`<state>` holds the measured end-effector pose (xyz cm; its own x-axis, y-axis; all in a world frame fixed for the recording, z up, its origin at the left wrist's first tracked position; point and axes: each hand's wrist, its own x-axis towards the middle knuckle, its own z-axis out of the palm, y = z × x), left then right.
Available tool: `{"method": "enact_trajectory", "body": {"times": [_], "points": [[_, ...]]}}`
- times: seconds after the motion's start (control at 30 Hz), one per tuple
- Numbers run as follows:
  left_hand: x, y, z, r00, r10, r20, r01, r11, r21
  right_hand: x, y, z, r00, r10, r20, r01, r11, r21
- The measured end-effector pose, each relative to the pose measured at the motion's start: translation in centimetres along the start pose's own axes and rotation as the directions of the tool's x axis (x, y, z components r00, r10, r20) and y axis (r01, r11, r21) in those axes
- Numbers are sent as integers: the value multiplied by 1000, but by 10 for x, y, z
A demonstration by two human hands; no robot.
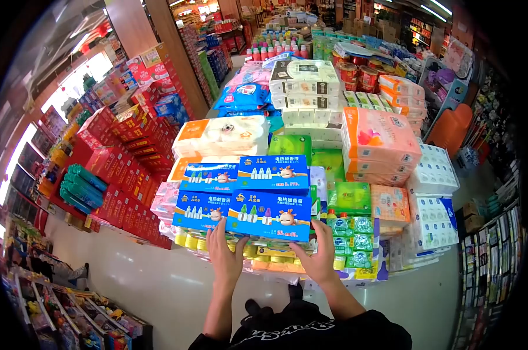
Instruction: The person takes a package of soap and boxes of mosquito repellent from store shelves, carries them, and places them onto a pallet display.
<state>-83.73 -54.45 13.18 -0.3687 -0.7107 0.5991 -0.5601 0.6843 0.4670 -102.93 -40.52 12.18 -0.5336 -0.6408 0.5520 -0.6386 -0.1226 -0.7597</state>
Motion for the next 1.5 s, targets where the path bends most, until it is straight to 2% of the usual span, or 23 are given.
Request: {"method": "enact_trajectory", "body": {"times": [0.17, 0.23, 0.3, 0.33, 0.4, 0.47, 0.53, 0.6, 0.67, 0.73, 0.83, 0.97, 1.07, 1.1, 1.2, 1.23, 1.3, 1.37, 1.43, 1.5], "points": [[2, -5, -13, 996, 69, 61, -65, 996, -67, -10, 8, 11, 997, -45, -67, 38, 994, -103], [-7, -4, -29, 997, 77, 24, -74, 993, -96, -13, 2, 12, 996, -17, -87, 6, 992, -122], [-25, -12, -59, 995, 103, 1, -102, 989, -106, -24, -17, 15, 979, -83, -187, 42, 976, -213], [-38, -21, -74, 998, 64, -18, -66, 992, -112, -32, -27, 20, 965, -117, -234, 55, 965, -256], [-76, -45, -105, 998, -19, -52, 12, 992, -126, -55, -49, 35, 927, -204, -316, 151, 971, -186], [-118, -70, -141, 990, -131, -48, 125, 986, -110, -86, -86, 58, 919, -214, -332, 179, 975, -133], [-157, -87, -177, 975, -222, -18, 220, 972, -87, -123, -130, 90, 963, -244, -114, 247, 969, 12], [-195, -102, -204, 965, -255, 66, 257, 966, -14, -166, -179, 127, 922, -340, 186, 311, 935, 168], [-244, -122, -222, 942, -285, 175, 282, 958, 42, -224, -218, 178, 686, -587, 431, 432, 804, 407], [-292, -155, -223, 905, -304, 297, 294, 953, 78, -295, -244, 226, 318, -740, 592, 502, 661, 557], [-335, -154, -261, 750, -455, 481, 345, 888, 303, -351, -313, 243, -71, -785, 615, 456, 523, 720], [-393, -166, -307, 702, -510, 497, 430, 860, 274, -414, -371, 267, -443, -809, 387, 245, 306, 920], [-432, -179, -348, 701, -543, 463, 533, 830, 165, -452, -400, 292, -540, -814, 216, 88, 200, 976], [-444, -185, -364, 652, -593, 472, 576, 793, 201, -463, -410, 305, -561, -814, 150, 23, 166, 986], [-493, -198, -410, 705, -629, 329, 571, 778, 262, -489, -449, 344, -584, -812, -16, -153, 91, 984], [-498, -196, -435, 695, -636, 337, 565, 772, 292, -493, -467, 357, -580, -813, -54, -195, 75, 978], [-507, -208, -479, 524, -706, 477, 765, 636, 102, -515, -496, 383, -529, -838, -131, -280, 27, 960], [-523, -225, -518, 543, -731, 412, 780, 621, 74, -543, -529, 402, -497, -830, -254, -375, -58, 925], [-547, -229, -547, 710, -688, 151, 652, 723, 229, -567, -567, 416, -461, -814, -354, -447, -131, 885], [-563, -242, -579, 631, -755, 178, 702, 653, 284, -589, -603, 422, -421, -797, -433, -499, -195, 845]]}}
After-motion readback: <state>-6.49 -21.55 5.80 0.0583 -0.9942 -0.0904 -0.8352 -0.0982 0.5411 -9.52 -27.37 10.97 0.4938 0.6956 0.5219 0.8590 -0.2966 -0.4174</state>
